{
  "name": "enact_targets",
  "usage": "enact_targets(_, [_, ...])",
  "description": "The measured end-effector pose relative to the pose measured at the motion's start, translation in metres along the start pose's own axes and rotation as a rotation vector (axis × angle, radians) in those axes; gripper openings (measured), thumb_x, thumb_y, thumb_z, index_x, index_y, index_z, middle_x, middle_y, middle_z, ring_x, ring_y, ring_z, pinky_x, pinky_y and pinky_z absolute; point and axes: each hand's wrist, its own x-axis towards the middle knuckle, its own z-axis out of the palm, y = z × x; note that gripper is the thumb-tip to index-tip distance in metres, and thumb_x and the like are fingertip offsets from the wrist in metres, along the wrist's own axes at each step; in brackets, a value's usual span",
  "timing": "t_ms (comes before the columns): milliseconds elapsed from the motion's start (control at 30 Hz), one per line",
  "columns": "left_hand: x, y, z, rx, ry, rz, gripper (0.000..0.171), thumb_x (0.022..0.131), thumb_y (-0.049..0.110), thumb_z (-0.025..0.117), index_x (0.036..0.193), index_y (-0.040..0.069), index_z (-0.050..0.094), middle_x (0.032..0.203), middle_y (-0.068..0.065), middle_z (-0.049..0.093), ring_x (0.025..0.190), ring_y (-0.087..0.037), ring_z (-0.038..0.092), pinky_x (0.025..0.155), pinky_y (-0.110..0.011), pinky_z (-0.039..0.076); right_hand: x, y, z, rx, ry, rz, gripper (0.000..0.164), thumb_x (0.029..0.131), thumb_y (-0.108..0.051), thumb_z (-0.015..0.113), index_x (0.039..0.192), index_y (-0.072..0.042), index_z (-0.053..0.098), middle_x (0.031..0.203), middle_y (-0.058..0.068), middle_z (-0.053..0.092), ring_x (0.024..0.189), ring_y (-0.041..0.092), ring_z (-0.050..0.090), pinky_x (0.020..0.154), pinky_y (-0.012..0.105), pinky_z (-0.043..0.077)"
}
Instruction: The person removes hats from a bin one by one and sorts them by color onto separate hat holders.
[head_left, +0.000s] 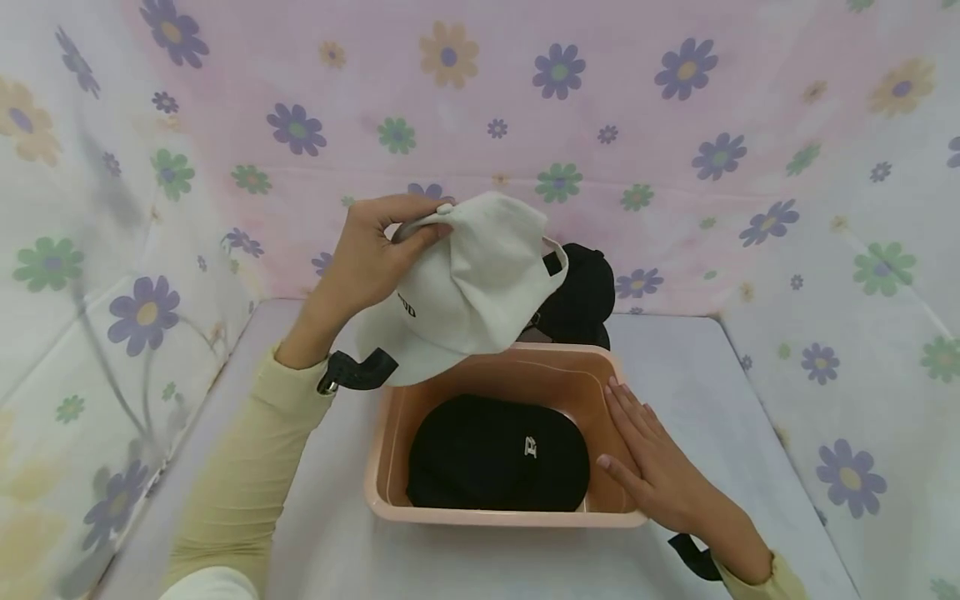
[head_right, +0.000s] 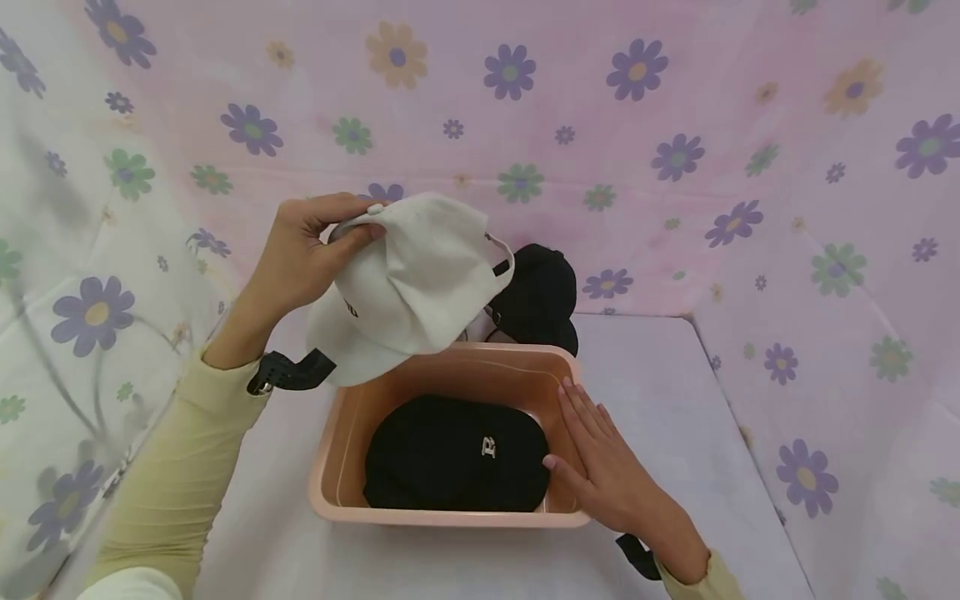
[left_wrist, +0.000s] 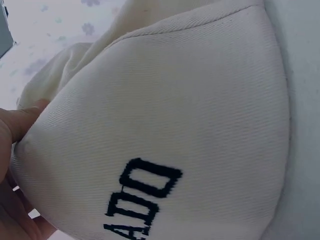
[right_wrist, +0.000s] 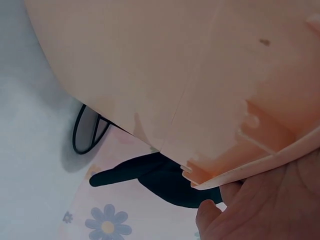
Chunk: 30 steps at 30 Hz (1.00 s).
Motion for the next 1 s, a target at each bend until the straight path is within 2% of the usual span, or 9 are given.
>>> enact_targets(200, [0.005,-0.021,-0.006,0.004,0.007,0.002,0.018,0.093,-0.001,0.071,0.110,-0.001,0.078,0.100,-0.016,0.075,0.088,-0.007,0.064,0.082,-0.022,0.049,0.000,0.000,0.001,0.003,-0.003,0.013,0.080,0.104,-0.040,0.052,0.165,-0.010,0.009,0.172,0.006,0.003,0.158,0.032,0.003,0.120,0.020,-0.017])
enact_targets(400, [0.005,-0.046,-0.004,0.039,0.004,-0.045,0.020,0.095,0.002,0.070,0.113,0.002,0.078,0.108,-0.014,0.076,0.096,-0.007,0.065,0.087,-0.021,0.049,0.000,0.001,0.001,-0.002,0.003,-0.003,0.079,0.105,-0.039,0.052,0.165,-0.009,0.009,0.172,0.007,0.003,0.159,0.030,0.002,0.120,0.020,-0.016])
enact_targets(800, [0.009,-0.090,0.003,0.044,0.001,-0.117,0.023,0.095,0.003,0.070,0.117,0.003,0.077,0.113,-0.016,0.075,0.104,-0.024,0.068,0.090,-0.020,0.050,0.000,0.000,0.001,-0.013,0.008,-0.013,0.080,0.105,-0.039,0.052,0.165,-0.009,0.009,0.172,0.007,0.003,0.159,0.026,0.000,0.119,0.018,-0.016])
enact_targets(933, [0.011,-0.101,0.009,0.051,-0.019,-0.157,0.024,0.095,0.004,0.070,0.119,0.002,0.076,0.119,-0.017,0.073,0.113,-0.028,0.068,0.098,-0.028,0.053,0.000,0.000,0.001,-0.014,0.007,-0.011,0.080,0.105,-0.039,0.052,0.165,-0.009,0.009,0.172,0.007,0.003,0.159,0.025,0.000,0.119,0.018,-0.016])
enact_targets(1000, [0.012,-0.106,0.012,0.049,-0.030,-0.202,0.025,0.096,0.005,0.070,0.120,0.001,0.075,0.124,-0.018,0.071,0.118,-0.030,0.067,0.102,-0.033,0.052,0.000,0.000,0.000,-0.014,0.007,-0.008,0.080,0.105,-0.039,0.052,0.165,-0.009,0.009,0.172,0.007,0.003,0.159,0.026,0.000,0.120,0.020,-0.015])
